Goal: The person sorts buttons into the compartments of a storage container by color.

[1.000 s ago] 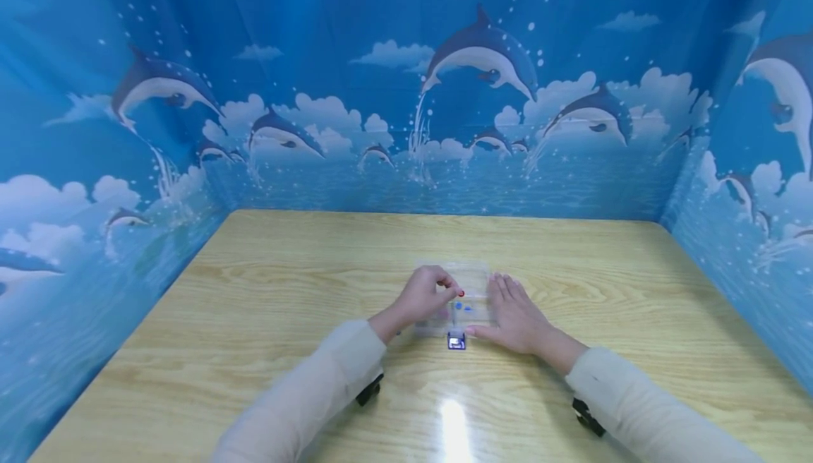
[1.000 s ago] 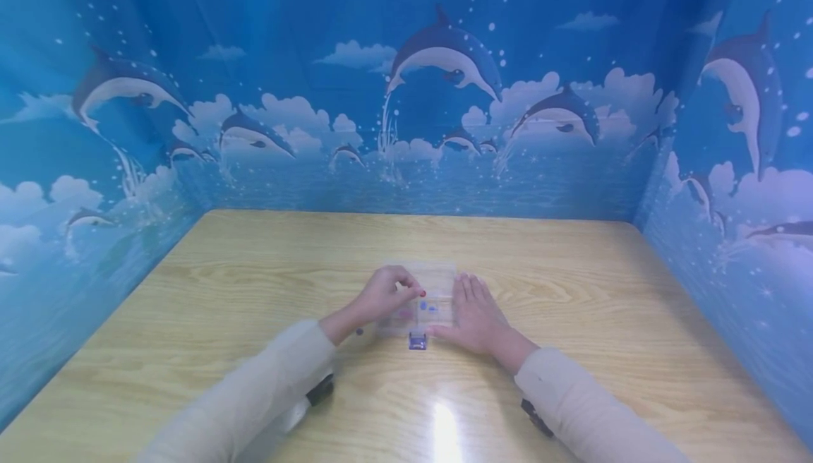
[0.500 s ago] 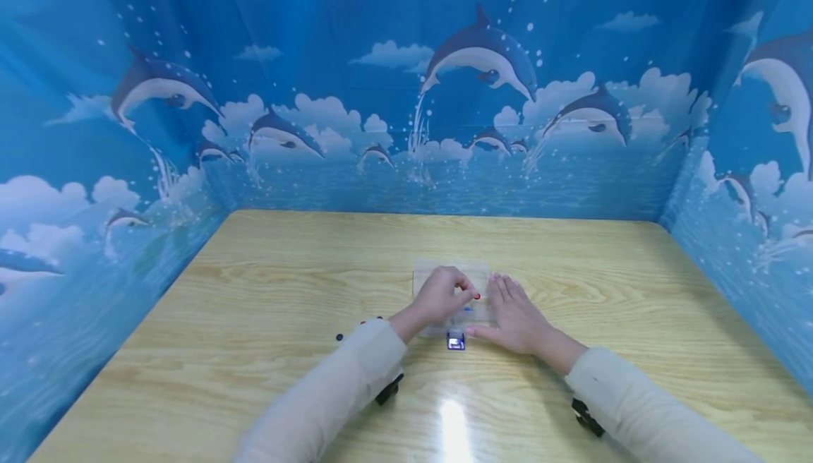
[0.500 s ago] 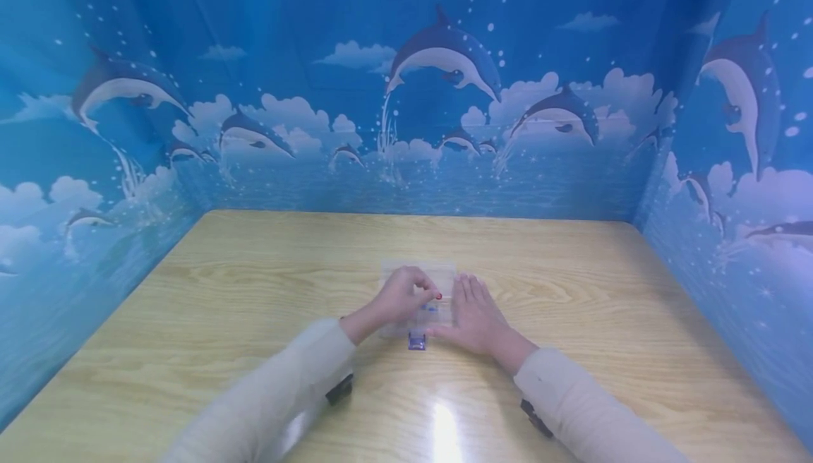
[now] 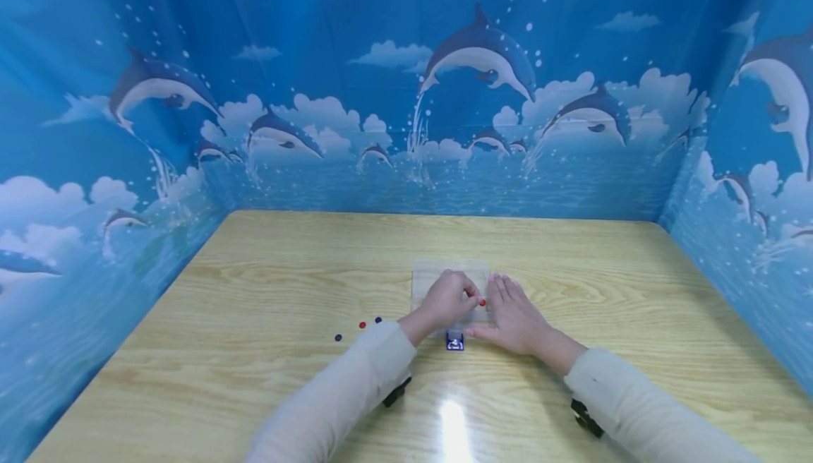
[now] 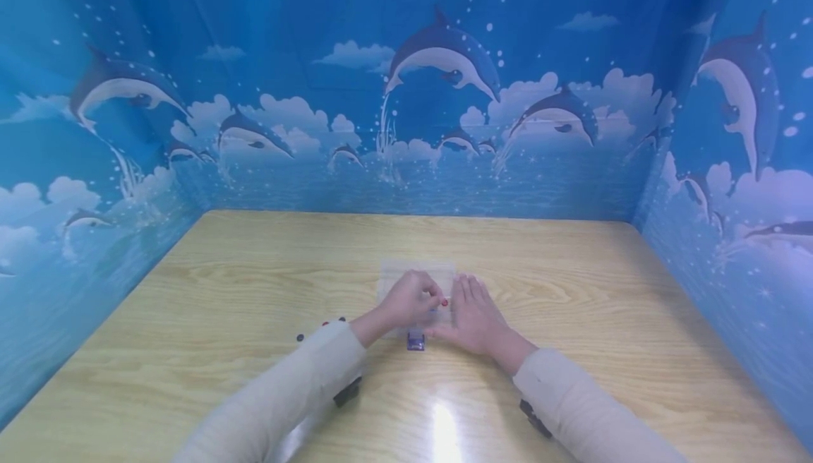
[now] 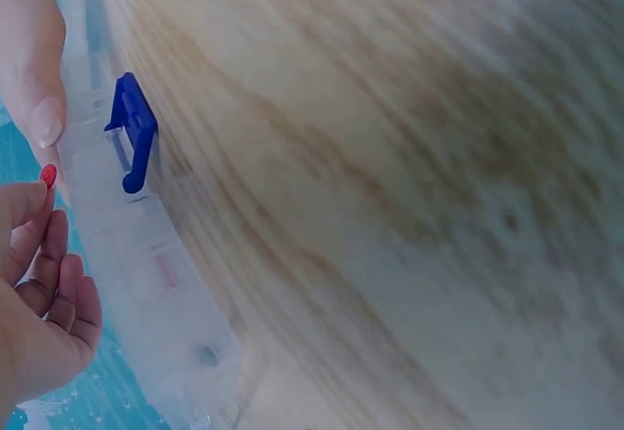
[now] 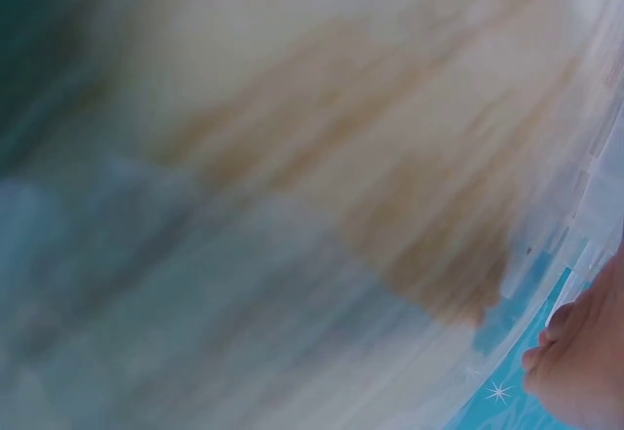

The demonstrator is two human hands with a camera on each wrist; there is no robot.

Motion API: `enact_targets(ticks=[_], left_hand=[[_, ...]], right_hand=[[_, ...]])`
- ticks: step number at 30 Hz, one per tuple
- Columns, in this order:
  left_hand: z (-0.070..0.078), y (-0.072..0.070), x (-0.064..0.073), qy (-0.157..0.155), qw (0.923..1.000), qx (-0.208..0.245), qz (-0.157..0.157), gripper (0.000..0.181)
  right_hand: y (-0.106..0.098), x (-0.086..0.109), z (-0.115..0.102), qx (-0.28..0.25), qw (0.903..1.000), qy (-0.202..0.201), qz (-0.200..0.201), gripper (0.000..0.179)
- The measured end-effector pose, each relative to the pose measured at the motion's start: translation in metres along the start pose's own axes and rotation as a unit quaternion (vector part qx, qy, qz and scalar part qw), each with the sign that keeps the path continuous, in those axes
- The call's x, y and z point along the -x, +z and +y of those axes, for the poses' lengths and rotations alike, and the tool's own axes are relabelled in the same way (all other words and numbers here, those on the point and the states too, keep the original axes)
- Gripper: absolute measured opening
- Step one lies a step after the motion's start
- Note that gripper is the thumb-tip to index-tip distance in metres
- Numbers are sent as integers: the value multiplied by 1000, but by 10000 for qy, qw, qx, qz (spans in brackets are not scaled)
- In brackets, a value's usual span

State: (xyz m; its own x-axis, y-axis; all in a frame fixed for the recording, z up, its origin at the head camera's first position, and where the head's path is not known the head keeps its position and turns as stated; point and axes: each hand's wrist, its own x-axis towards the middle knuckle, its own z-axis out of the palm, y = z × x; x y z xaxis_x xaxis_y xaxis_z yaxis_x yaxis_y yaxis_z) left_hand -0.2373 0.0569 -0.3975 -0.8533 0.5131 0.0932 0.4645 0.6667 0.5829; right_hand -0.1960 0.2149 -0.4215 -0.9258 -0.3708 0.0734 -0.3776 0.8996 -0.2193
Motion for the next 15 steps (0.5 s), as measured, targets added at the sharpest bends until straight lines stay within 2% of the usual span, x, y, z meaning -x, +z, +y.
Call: enact_targets(ticks=[6, 15], left_hand=[[0, 1, 1, -29, 9999, -99, -32, 8], [-2, 0, 3, 196, 9997, -114, 95, 5]], right_hand=[[0, 0, 0, -4, 10000, 22, -51, 98], [2, -1, 1, 24, 10000, 43, -59, 99]])
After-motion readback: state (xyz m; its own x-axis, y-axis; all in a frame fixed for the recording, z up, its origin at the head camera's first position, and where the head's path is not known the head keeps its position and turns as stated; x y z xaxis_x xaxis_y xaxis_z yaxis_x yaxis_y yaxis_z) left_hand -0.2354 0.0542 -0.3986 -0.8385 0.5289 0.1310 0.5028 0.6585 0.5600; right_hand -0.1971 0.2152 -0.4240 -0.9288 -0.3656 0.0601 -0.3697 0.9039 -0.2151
